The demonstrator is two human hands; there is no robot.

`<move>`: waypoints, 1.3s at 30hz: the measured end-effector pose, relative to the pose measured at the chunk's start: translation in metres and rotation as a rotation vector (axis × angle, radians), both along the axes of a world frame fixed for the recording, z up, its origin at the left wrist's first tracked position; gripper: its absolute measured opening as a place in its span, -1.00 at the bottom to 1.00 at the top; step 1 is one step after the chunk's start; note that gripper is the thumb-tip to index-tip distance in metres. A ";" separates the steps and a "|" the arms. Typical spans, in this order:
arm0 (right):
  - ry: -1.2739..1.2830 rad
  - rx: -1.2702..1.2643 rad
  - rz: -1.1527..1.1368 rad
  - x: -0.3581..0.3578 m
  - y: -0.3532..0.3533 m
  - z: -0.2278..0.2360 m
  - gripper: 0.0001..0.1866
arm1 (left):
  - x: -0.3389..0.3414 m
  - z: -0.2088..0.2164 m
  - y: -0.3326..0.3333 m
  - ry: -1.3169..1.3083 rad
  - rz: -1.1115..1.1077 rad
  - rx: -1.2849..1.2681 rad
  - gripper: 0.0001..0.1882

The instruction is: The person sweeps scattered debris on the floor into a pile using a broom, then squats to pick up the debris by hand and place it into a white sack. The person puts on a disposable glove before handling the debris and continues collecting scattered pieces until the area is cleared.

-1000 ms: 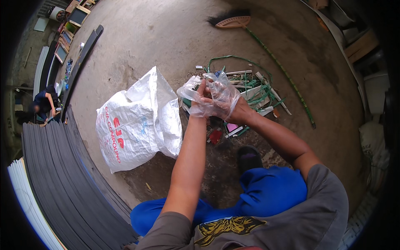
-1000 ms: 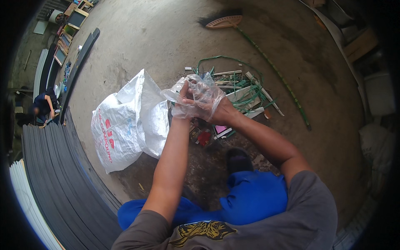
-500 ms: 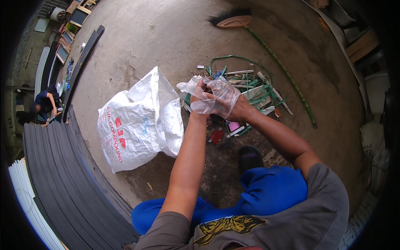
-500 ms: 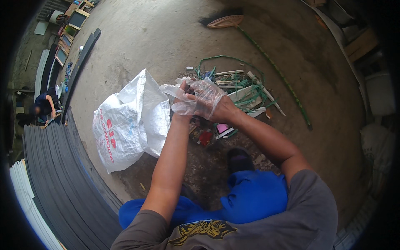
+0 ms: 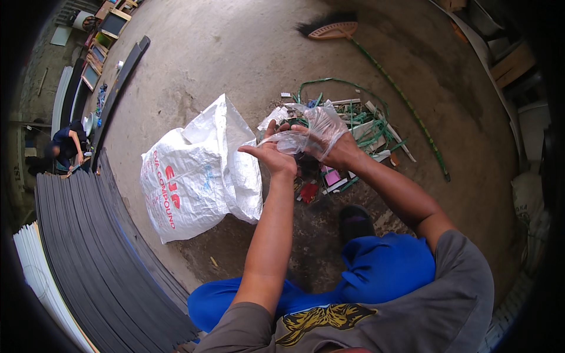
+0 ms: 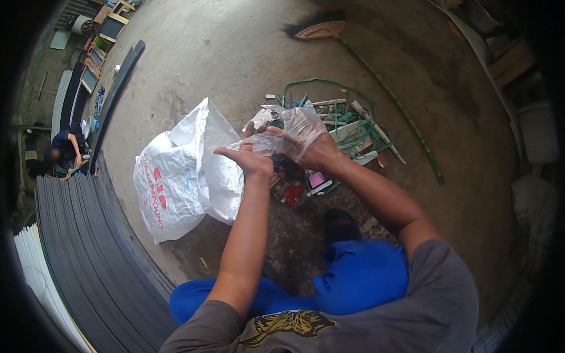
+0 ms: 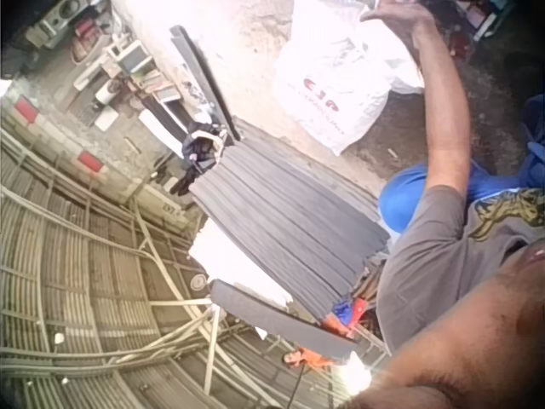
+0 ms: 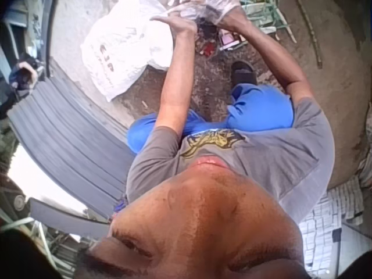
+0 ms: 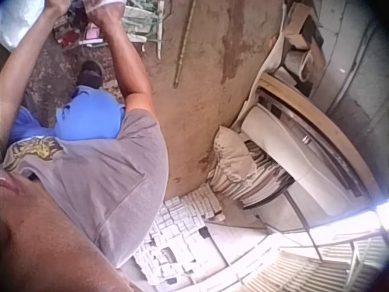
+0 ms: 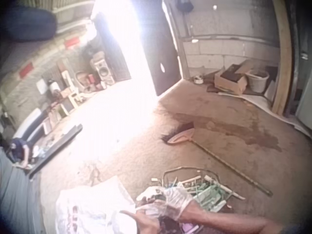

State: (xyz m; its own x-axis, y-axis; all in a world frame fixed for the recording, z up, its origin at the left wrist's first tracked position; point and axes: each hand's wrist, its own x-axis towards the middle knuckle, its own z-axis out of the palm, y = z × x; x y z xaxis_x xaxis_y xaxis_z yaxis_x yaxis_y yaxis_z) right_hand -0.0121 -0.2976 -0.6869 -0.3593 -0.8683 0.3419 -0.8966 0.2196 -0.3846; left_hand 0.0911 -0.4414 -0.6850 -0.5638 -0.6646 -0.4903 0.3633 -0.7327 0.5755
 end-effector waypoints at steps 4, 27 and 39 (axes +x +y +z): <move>-0.038 0.035 -0.036 0.002 -0.003 -0.003 -0.34 | 0.007 -0.028 0.014 -0.018 0.017 0.097 0.10; -2.019 -0.847 -0.175 -0.026 0.002 -0.016 -0.27 | -0.012 -0.021 0.088 -0.363 -0.401 -1.467 -0.80; -2.027 -1.018 0.056 -0.040 0.004 -0.025 -0.25 | -0.025 -0.012 0.088 -0.363 -0.339 -1.453 -0.75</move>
